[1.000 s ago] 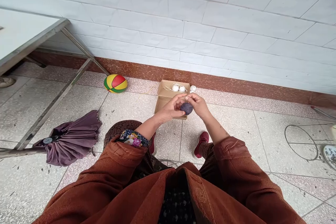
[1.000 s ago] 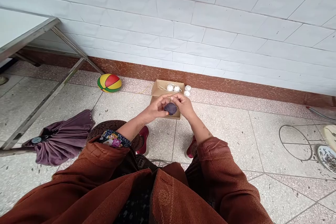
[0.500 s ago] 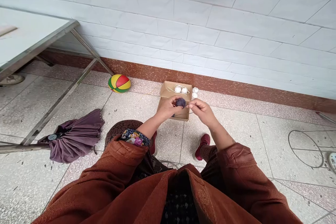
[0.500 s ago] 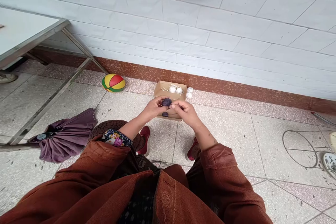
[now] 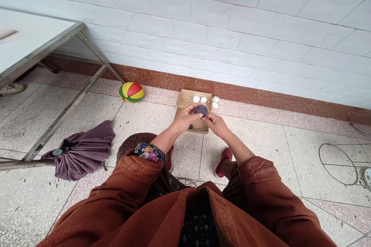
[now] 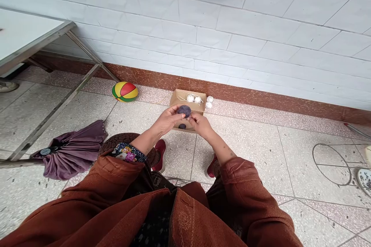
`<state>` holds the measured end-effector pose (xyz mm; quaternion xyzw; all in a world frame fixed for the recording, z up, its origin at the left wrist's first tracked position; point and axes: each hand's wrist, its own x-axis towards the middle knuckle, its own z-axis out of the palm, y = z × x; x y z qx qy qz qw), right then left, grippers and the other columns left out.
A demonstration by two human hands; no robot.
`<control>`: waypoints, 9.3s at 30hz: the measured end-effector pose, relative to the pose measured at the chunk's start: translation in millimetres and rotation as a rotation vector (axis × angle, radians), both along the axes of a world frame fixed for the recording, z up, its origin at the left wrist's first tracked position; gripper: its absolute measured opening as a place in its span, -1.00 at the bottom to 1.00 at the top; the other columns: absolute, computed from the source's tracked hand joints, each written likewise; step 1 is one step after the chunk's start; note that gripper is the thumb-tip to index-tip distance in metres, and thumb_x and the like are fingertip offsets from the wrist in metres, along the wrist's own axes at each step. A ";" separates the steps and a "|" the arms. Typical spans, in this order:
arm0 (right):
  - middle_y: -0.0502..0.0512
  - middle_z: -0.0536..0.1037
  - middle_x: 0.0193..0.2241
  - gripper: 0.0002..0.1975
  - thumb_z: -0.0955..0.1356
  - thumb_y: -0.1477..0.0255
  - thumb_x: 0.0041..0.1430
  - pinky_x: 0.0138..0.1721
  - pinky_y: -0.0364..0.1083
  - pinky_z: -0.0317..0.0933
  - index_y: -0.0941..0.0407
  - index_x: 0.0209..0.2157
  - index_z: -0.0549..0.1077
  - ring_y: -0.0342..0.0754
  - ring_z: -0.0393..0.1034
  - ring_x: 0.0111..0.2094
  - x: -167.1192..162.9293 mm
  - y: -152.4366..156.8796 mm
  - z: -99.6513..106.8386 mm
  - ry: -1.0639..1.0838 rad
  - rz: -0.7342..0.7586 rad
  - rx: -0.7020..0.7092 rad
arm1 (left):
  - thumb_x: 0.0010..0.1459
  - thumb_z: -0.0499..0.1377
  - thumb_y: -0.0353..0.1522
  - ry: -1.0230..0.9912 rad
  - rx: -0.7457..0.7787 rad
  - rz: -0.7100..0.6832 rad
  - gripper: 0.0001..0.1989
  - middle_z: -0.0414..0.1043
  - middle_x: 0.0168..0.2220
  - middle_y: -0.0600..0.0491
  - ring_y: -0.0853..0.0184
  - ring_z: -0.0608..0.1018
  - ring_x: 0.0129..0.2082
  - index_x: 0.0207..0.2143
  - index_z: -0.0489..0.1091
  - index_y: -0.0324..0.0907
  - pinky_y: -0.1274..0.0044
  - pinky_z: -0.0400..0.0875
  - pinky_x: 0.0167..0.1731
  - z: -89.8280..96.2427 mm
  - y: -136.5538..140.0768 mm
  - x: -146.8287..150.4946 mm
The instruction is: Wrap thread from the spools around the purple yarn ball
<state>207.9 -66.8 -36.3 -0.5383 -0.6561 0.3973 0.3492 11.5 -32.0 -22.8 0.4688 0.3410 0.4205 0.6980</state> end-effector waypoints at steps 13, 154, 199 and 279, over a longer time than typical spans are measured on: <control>-0.11 0.36 -0.53 -0.44 0.39 -0.23 0.35 -0.39 -0.09 0.25 0.02 -0.28 0.47 -0.12 0.21 -0.52 2.9 -2.6 29.7 0.340 -0.025 0.034 | 0.29 0.37 -0.16 0.136 0.018 -0.157 -0.35 0.63 -0.07 -0.05 0.34 0.62 -0.26 0.37 0.43 -0.11 0.39 0.56 -0.12 -8.4 -8.7 2.0; 0.05 0.59 -0.34 -0.72 0.30 0.17 0.47 -0.20 -0.02 0.36 0.02 -0.23 0.51 0.03 0.45 -0.30 -6.8 0.7 0.4 0.108 -0.140 0.084 | 0.15 0.51 -0.28 -0.288 -0.164 -0.259 -0.45 0.61 0.13 -0.09 0.22 0.72 -0.07 0.18 0.55 -0.09 0.35 0.59 0.03 10.9 -12.8 -9.7; 0.06 0.61 -0.31 -0.63 0.41 0.02 0.44 -0.14 -0.01 0.39 0.02 -0.26 0.59 -0.01 0.47 -0.27 -4.9 -18.5 42.7 0.132 0.140 0.155 | -0.06 0.48 -0.32 0.346 0.028 0.132 -0.56 0.58 -0.23 0.06 0.30 0.54 -0.27 -0.09 0.53 -0.16 0.43 0.42 -0.16 -2.9 1.9 -11.0; 0.04 0.59 -0.37 -0.61 0.41 0.00 0.36 -0.17 0.00 0.36 0.03 -0.32 0.57 0.01 0.43 -0.32 -23.3 -5.5 6.3 0.017 0.098 0.058 | 0.04 0.41 -0.39 0.237 0.023 0.184 -0.53 0.63 -0.17 0.04 0.33 0.58 -0.22 0.06 0.58 -0.14 0.44 0.47 -0.09 -6.6 9.9 -14.7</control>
